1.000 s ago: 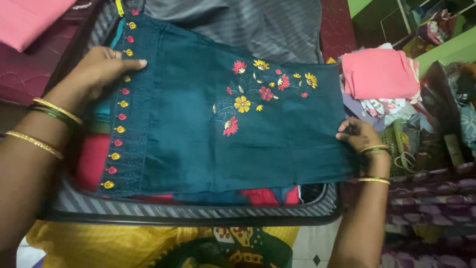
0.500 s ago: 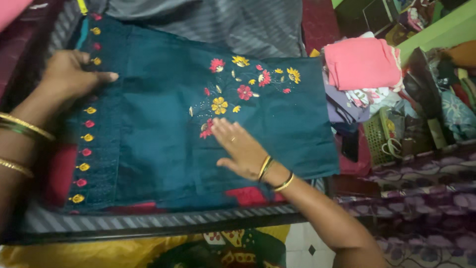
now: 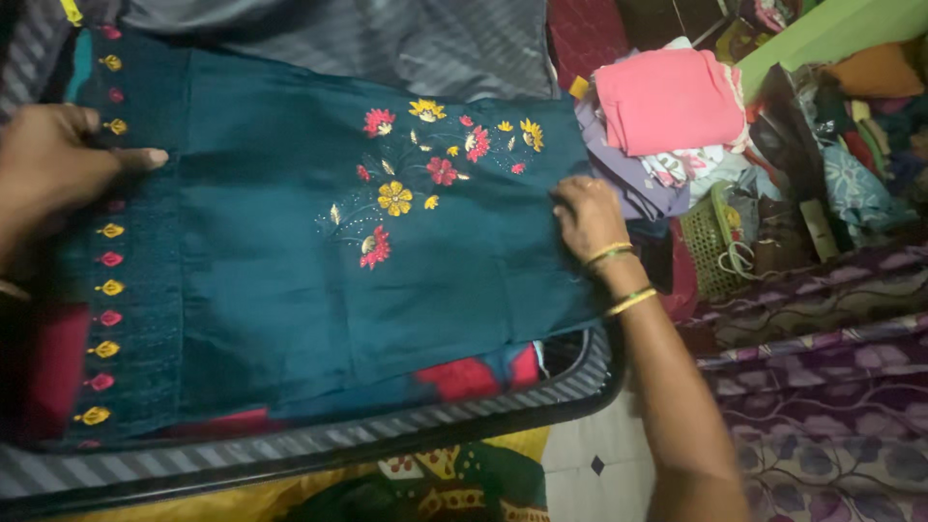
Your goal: The person packs a suitcase by hand on a bed, placing folded garments including colorful textiles and patterned clothing inside and smoothing them down to fit.
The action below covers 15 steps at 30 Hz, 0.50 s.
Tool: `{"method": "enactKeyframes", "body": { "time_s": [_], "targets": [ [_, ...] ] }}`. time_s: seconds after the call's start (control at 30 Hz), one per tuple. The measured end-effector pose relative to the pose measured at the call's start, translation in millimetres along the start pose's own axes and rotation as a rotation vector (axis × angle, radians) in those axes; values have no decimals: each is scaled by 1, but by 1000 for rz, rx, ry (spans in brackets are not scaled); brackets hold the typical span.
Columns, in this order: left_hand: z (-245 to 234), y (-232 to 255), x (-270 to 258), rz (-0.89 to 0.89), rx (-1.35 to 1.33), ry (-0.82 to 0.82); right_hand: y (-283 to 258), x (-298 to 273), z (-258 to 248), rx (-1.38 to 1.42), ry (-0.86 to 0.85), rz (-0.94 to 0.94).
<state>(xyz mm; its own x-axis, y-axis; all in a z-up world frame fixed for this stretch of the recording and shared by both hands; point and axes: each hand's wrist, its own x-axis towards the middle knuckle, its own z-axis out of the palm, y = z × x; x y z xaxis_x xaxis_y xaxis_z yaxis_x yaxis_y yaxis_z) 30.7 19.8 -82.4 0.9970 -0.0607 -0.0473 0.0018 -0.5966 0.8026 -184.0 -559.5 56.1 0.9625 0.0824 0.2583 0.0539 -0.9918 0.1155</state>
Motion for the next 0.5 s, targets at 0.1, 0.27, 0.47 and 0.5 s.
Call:
{"method": "enactKeyframes", "body": {
  "time_s": [0.1, 0.27, 0.47, 0.5],
  "targets": [
    [-1, 5, -1, 8, -21, -23, -7, 20, 8, 155, 93, 97],
    [-1, 53, -40, 556, 157, 383, -18, 25, 30, 185, 185, 121],
    [35, 187, -92, 975, 598, 342, -15, 15, 33, 199, 223, 70],
    [55, 206, -89, 1077, 408, 182, -14, 15, 35, 190, 204, 80]
  ]
}}
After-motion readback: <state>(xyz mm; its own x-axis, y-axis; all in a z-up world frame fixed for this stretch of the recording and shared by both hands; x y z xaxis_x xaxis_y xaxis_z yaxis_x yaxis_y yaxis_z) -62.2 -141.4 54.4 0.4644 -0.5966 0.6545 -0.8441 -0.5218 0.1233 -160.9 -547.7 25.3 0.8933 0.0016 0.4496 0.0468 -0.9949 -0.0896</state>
